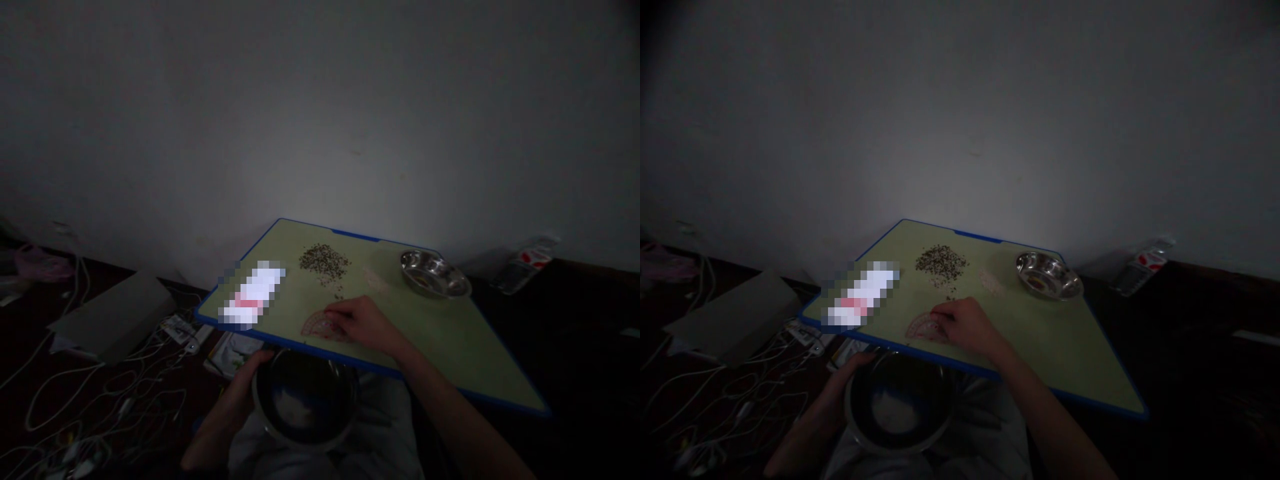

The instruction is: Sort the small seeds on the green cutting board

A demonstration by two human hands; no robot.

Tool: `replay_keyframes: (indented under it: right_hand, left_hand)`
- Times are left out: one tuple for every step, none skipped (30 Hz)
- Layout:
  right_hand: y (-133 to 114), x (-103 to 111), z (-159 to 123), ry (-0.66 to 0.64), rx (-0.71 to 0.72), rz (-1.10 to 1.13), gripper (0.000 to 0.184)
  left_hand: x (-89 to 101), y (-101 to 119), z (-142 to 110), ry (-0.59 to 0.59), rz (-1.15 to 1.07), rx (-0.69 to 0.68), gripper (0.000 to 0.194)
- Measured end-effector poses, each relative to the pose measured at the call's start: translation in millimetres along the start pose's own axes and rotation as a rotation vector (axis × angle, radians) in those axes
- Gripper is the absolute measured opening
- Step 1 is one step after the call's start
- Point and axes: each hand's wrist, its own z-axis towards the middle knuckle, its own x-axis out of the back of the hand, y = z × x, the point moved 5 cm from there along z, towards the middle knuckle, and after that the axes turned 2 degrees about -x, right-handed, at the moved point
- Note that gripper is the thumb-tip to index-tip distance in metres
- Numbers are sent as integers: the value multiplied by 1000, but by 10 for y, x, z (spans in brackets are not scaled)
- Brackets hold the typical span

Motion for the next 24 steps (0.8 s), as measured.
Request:
replay_keyframes:
  right_hand:
    - [-29,-10,-16,-7,-2,5,27]
    - [-55,-16,-33,-10,-2,7,27]
    - [-80,-19,-50,-14,0,9,26]
    - [-100,-21,-66,-18,3,12,26]
    - [-116,-23,-82,-22,6,16,27]
    - [-127,-24,-96,-26,7,20,27]
    - [-135,-25,-108,-25,7,24,28]
    - [-138,-26,-118,-22,6,28,28]
    - [-139,-28,-127,-18,3,37,28]
    - [-136,-32,-136,-15,1,51,28]
    - [-130,-34,-145,-10,1,68,27]
    - [-115,-33,-155,-8,-3,87,27]
    - [-89,-23,-165,-3,-10,106,26]
    - [-48,2,-175,12,-23,122,26]
    - [9,49,-184,41,-41,130,26]
    - [83,113,-190,77,-64,130,26]
    - [169,198,-191,125,-90,126,26]
    - [267,296,-185,177,-118,108,26]
    - [364,390,-169,204,-138,97,27]
    - [463,487,-145,240,-159,108,28]
    - [559,552,-108,223,-181,138,29]
    - [647,609,-65,215,-208,173,29]
    - [723,656,-21,224,-232,208,29]
    - [772,670,30,202,-234,230,28]
  left_hand:
    - [3,5,2,-1,0,-2,16]
    - [8,4,7,-5,-5,2,16]
    - [18,-2,15,-6,-13,7,16]
    - [29,-10,25,-8,-24,6,15]
    - [41,-17,34,-8,-34,-1,14]
    - [53,-26,43,-8,-37,-7,13]
    - [60,-34,49,-12,-35,-16,13]
    - [60,-41,52,-20,-32,-21,14]
    - [52,-45,50,-31,-32,-22,14]
    - [39,-48,45,-40,-32,-18,15]
    - [24,-45,36,-44,-34,-13,15]
    - [7,-37,25,-42,-40,-11,14]
    - [-8,-29,14,-35,-43,-8,14]
    - [-19,-24,4,-26,-43,2,14]
    - [-24,-22,-2,-13,-40,11,13]
    - [-21,-23,-3,-1,-35,16,13]
    - [-15,-28,2,6,-28,16,12]
    - [-7,-34,11,5,-19,5,12]
    - [0,-40,22,-2,-12,-13,12]
    - [3,-52,33,-14,-12,-25,12]
    - [-1,-71,40,-25,-13,-22,13]
    - [-14,-95,40,-37,-12,-4,15]
    - [-32,-116,34,-40,-8,15,17]
    - [-55,-132,22,-37,1,32,19]
